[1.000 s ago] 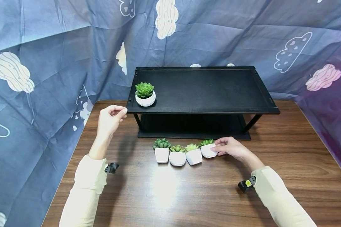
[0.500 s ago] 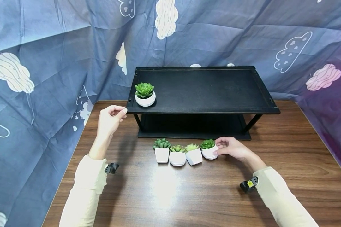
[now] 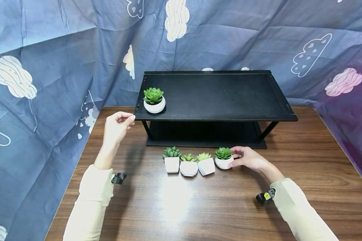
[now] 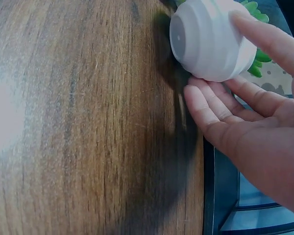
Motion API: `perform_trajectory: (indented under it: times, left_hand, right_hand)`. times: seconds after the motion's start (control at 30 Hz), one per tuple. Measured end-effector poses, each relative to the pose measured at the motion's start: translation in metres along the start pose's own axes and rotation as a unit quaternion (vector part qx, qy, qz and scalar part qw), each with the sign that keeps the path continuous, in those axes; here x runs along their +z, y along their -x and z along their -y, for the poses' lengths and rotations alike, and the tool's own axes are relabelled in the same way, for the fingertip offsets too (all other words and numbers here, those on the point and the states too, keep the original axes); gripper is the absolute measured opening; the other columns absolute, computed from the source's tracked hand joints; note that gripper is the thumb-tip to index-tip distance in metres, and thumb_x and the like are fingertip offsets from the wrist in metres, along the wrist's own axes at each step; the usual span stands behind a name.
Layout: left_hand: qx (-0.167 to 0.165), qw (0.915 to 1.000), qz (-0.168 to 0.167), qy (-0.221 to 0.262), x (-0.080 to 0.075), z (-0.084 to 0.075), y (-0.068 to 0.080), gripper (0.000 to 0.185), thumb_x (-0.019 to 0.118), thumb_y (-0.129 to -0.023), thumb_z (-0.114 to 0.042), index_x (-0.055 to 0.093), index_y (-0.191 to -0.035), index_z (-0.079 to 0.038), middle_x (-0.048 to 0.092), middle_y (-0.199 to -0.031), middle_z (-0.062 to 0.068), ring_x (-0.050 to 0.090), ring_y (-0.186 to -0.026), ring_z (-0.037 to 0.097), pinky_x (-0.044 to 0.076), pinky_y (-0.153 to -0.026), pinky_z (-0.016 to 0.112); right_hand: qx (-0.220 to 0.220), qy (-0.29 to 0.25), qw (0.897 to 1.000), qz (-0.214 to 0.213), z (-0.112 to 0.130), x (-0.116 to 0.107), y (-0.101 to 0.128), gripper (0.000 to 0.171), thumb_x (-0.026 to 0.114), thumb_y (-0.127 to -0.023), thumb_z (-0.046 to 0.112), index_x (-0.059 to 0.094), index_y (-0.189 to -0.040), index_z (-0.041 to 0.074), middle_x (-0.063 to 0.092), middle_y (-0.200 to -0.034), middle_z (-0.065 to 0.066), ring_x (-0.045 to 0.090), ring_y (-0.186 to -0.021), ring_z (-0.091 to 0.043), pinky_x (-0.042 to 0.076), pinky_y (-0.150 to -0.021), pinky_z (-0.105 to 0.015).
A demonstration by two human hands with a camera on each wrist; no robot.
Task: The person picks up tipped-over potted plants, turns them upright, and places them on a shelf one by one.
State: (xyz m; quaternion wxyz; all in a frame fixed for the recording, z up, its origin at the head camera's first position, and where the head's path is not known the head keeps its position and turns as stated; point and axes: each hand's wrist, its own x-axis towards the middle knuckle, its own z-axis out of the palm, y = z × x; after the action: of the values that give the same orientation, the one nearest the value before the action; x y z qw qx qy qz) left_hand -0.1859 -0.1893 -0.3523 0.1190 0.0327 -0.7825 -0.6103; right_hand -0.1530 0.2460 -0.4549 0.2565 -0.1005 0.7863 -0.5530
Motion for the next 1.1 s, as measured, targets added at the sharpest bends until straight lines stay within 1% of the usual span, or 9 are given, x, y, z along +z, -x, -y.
perform_trajectory:
  times: [0.1, 0.2, 0.4, 0.53, 0.73, 0.83, 0.97, 1.03, 1.1]
  left_hand:
    - [-0.001, 1.0, 0.0, -0.002, 0.0, 0.001, 0.0, 0.019, 0.062, -0.084, -0.003, 0.062, -0.096, 0.012, 0.065, -0.076, 0.003, 0.061, -0.06, 0.004, 0.047, -0.055, 0.015]
    - [-0.001, 1.0, 0.0, -0.003, 0.0, 0.001, 0.0, 0.019, 0.063, -0.084, -0.003, 0.062, -0.096, 0.012, 0.065, -0.075, 0.001, 0.061, -0.06, 0.003, 0.048, -0.055, 0.015]
    - [-0.002, 1.0, -0.001, 0.003, 0.001, 0.001, 0.0, 0.018, 0.062, -0.084, -0.002, 0.062, -0.095, 0.012, 0.061, -0.068, -0.012, 0.06, -0.058, 0.001, 0.048, -0.055, 0.016]
    - [0.0, 1.0, -0.001, 0.001, 0.001, 0.001, -0.001, 0.018, 0.063, -0.084, -0.002, 0.062, -0.095, 0.012, 0.063, -0.07, -0.009, 0.06, -0.058, 0.002, 0.049, -0.055, 0.017]
    - [0.0, 1.0, 0.0, -0.004, 0.0, 0.001, -0.001, 0.02, 0.063, -0.084, -0.003, 0.062, -0.096, 0.012, 0.062, -0.068, -0.011, 0.06, -0.059, 0.003, 0.05, -0.058, 0.019]
    - [0.0, 1.0, 0.001, -0.004, 0.0, 0.002, -0.001, 0.02, 0.063, -0.084, -0.003, 0.062, -0.096, 0.012, 0.064, -0.071, -0.007, 0.06, -0.059, 0.002, 0.049, -0.056, 0.016]
    - [-0.001, 1.0, -0.001, -0.008, 0.0, 0.002, -0.001, 0.019, 0.062, -0.084, -0.003, 0.062, -0.097, 0.012, 0.066, -0.077, 0.004, 0.061, -0.06, 0.004, 0.048, -0.056, 0.015]
    - [-0.001, 0.9999, -0.001, -0.01, 0.0, 0.002, -0.001, 0.019, 0.062, -0.084, -0.003, 0.062, -0.097, 0.012, 0.066, -0.078, 0.007, 0.062, -0.061, 0.005, 0.048, -0.056, 0.014]
    - [0.0, 0.9999, 0.0, -0.011, 0.0, 0.001, -0.001, 0.02, 0.062, -0.084, -0.003, 0.062, -0.097, 0.012, 0.066, -0.076, 0.003, 0.062, -0.062, 0.006, 0.048, -0.056, 0.014]
  right_hand:
    - [-0.005, -0.005, 1.0, 0.001, 0.0, 0.0, 0.0, 0.06, 0.075, -0.071, 0.002, 0.042, -0.118, -0.017, 0.06, -0.102, -0.019, 0.059, -0.092, -0.018, 0.048, -0.075, -0.021]
    - [-0.014, -0.017, 1.0, 0.004, -0.001, 0.001, 0.001, 0.06, 0.075, -0.071, 0.0, 0.041, -0.117, -0.017, 0.058, -0.104, -0.02, 0.058, -0.091, -0.016, 0.048, -0.074, -0.022]
    - [-0.036, -0.02, 0.999, 0.009, -0.003, 0.003, 0.0, 0.058, 0.074, -0.071, -0.001, 0.041, -0.116, -0.017, 0.055, -0.105, -0.021, 0.058, -0.091, -0.013, 0.049, -0.074, -0.023]
    - [-0.037, -0.008, 0.999, 0.008, -0.006, 0.003, 0.0, 0.059, 0.075, -0.072, 0.001, 0.042, -0.118, -0.015, 0.057, -0.105, -0.02, 0.058, -0.091, -0.014, 0.048, -0.075, -0.022]
    - [-0.034, -0.004, 0.999, 0.019, -0.01, 0.003, 0.001, 0.063, 0.075, -0.071, 0.003, 0.042, -0.121, -0.015, 0.057, -0.107, -0.022, 0.058, -0.091, -0.015, 0.049, -0.075, -0.024]
    - [-0.047, -0.012, 0.999, 0.019, -0.012, 0.003, 0.001, 0.061, 0.076, -0.07, 0.001, 0.042, -0.119, -0.015, 0.058, -0.106, -0.018, 0.058, -0.09, -0.012, 0.049, -0.075, -0.024]
    - [-0.07, -0.017, 0.997, 0.017, -0.013, 0.004, 0.001, 0.058, 0.075, -0.07, -0.003, 0.042, -0.116, -0.015, 0.057, -0.105, -0.013, 0.058, -0.09, -0.011, 0.05, -0.075, -0.024]
    - [-0.074, -0.014, 0.997, 0.016, -0.014, 0.004, 0.001, 0.057, 0.074, -0.07, -0.004, 0.041, -0.115, -0.015, 0.055, -0.105, -0.013, 0.057, -0.09, -0.012, 0.05, -0.074, -0.024]
    - [-0.071, -0.01, 0.997, 0.017, -0.014, 0.003, 0.001, 0.058, 0.074, -0.07, -0.004, 0.04, -0.115, -0.015, 0.053, -0.105, -0.015, 0.057, -0.089, -0.013, 0.05, -0.074, -0.024]
